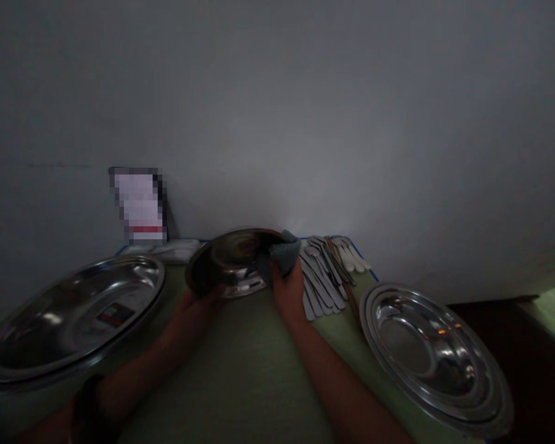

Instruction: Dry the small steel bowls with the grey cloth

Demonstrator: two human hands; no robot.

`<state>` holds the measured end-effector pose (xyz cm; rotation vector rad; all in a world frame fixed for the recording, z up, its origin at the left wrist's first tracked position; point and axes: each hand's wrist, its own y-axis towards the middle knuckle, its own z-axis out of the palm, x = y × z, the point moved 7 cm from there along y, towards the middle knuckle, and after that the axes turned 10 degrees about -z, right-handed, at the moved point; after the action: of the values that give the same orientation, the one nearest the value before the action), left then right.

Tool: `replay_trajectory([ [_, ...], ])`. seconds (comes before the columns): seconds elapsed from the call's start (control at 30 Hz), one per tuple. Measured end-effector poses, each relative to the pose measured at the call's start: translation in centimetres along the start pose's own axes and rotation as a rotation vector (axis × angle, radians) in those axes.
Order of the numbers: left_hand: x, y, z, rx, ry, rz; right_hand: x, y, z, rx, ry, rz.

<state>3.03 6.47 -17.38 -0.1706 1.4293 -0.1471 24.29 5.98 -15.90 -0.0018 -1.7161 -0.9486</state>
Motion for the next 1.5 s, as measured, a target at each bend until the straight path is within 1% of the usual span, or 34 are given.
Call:
replay_trajectory([
  [0.07,-0.3,-0.2,0.0,-0.002,0.028,0.012,-0.4,-0.1,0.4,0.06,0.003,0.02],
  [0.13,-0.6,-0.3,0.1,-0.011,0.06,0.021,-0.5,-0.1,0.6,0.073,-0.001,0.021],
  [0.27,-0.6,-0.3,0.2,-0.039,0.047,0.051,0.3,-0.1,0.1,0.003,0.005,-0.053],
  [0.37,-1.2,-0.5,-0.4,-0.11,0.034,0.148,1.1,-0.1,-0.2,-0.041,-0.009,-0.108],
  [0.43,-1.8,-0.6,-0.6,-0.131,0.078,0.206,1.2,-0.1,-0.3,-0.045,-0.012,-0.109],
  [0.5,-2.2,-0.6,-0.4,-0.11,0.142,0.231,1.1,0.0,-0.2,-0.034,0.0,-0.081],
  [0.6,-2.6,-0.3,-0.1,-0.072,0.218,0.226,0.3,0.0,0.1,0.013,0.011,-0.005],
  [0.73,-2.6,-0.2,0.3,-0.025,0.31,0.156,-0.7,-0.1,0.2,0.037,-0.012,0.083],
  [0.8,-2.6,-0.5,0.3,-0.045,0.304,0.153,-0.8,-0.1,0.2,0.03,-0.002,0.077],
  [0.93,-2.5,-0.9,-0.2,-0.15,0.239,0.196,-0.1,-0.1,0.0,-0.016,0.024,-0.002],
  [1.0,-2.5,-0.7,-0.3,-0.16,0.241,0.227,0.2,-0.1,-0.2,-0.043,0.028,-0.029],
  [1.07,-2.5,-0.4,-0.2,-0.13,0.269,0.261,0.3,-0.1,-0.3,-0.063,0.031,-0.043],
  [1.13,-2.5,-0.1,0.1,-0.069,0.311,0.274,0.3,0.0,-0.4,-0.073,0.035,-0.044],
  [1.23,-2.2,0.3,0.4,0.012,0.37,0.22,-0.2,0.1,-0.4,-0.063,0.04,-0.014],
  [1.3,-2.0,0.3,0.6,0.037,0.406,0.176,-0.6,0.0,-0.4,-0.054,0.04,0.009],
  [1.37,-2.3,0.0,0.7,0.018,0.404,0.193,-0.7,0.0,-0.4,-0.058,0.042,0.013],
  [1.5,-2.9,-0.6,0.3,-0.103,0.311,0.266,-0.2,0.0,-0.4,-0.078,0.035,-0.029],
])
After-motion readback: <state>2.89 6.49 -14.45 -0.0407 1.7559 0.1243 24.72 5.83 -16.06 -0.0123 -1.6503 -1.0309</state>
